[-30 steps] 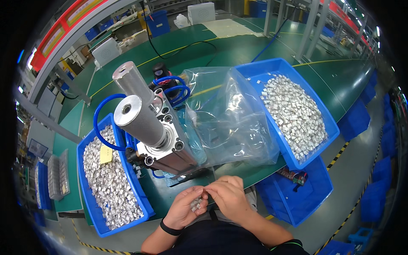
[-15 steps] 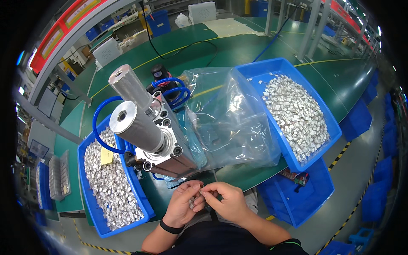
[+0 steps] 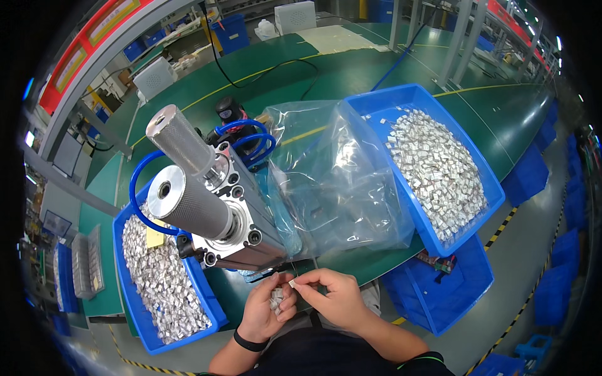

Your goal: Assembling small metal components onto a mechanical cylinder device.

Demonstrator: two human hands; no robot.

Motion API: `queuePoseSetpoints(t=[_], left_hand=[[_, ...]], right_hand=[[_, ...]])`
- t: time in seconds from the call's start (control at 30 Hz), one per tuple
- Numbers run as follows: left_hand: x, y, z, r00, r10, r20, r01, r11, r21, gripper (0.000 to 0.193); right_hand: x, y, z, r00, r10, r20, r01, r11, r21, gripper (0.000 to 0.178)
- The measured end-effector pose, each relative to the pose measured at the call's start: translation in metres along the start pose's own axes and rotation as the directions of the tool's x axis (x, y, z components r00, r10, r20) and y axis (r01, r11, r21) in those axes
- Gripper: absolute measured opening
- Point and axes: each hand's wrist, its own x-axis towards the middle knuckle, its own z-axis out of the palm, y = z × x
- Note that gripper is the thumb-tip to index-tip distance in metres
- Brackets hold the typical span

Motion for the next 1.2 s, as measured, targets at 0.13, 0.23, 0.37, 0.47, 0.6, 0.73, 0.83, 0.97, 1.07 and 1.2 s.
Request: queuePoseSetpoints(t=[0.13,0.23,0.37,0.47,0.6,0.73,0.83,0.97,1.07,1.2], left_hand=[[0.003,-0.005,-0.01,1.0,-0.009,-0.02,0.008,0.999,-0.04,0.027],[0.004,-0.006,-0.013,1.0,-0.014,-0.024,0.013,0.999,-0.052,0.026],[0.004,-0.005,-0.013,1.0,-0.017,-0.01,0.016,0.999,-0.052,0.026],[0.004,-0.005,-0.014,1.0,-0.018,-0.007,0.017,0.998,-0.056,0.027],[0.004,-0.006,-0.014,1.0,-0.02,-0.007,0.02,0.998,-0.056,0.027],[0.003,-0.006,-0.013,1.0,-0.018,-0.024,0.016,0.998,-0.053,0.027],[0.003,-0.006,-0.013,1.0,-0.015,-0.013,0.014,0.998,-0.059,0.028],[0.003,-0.006,-0.012,1.0,-0.015,-0.019,0.014,0.998,-0.06,0.028],[0.004,-0.006,-0.013,1.0,-0.014,-0.018,0.013,0.998,-0.055,0.028],[0.005,-0.005,-0.013,1.0,-0.007,-0.016,0.006,0.998,-0.058,0.029]], right_hand=[[0.008,0.002,0.003,1.0,0.026,0.005,-0.026,0.999,-0.031,0.014],[0.013,0.006,0.004,1.0,0.021,-0.002,-0.021,1.0,0.007,0.015],[0.02,0.007,0.006,0.999,0.037,-0.011,-0.037,0.998,-0.047,0.016],[0.022,0.008,0.007,0.999,0.043,-0.011,-0.044,0.998,-0.05,0.016],[0.022,0.011,0.007,0.998,0.067,-0.017,-0.067,0.997,-0.041,0.016],[0.022,0.012,0.008,0.998,0.068,-0.012,-0.068,0.998,-0.017,0.017],[0.022,0.01,0.008,0.997,0.072,-0.015,-0.073,0.997,-0.031,0.017],[0.023,0.013,0.008,0.997,0.067,-0.023,-0.068,0.997,-0.038,0.017],[0.024,0.011,0.009,0.998,0.064,-0.028,-0.065,0.997,-0.046,0.018],[0.026,0.01,0.008,0.998,0.064,-0.027,-0.066,0.996,-0.065,0.017]])
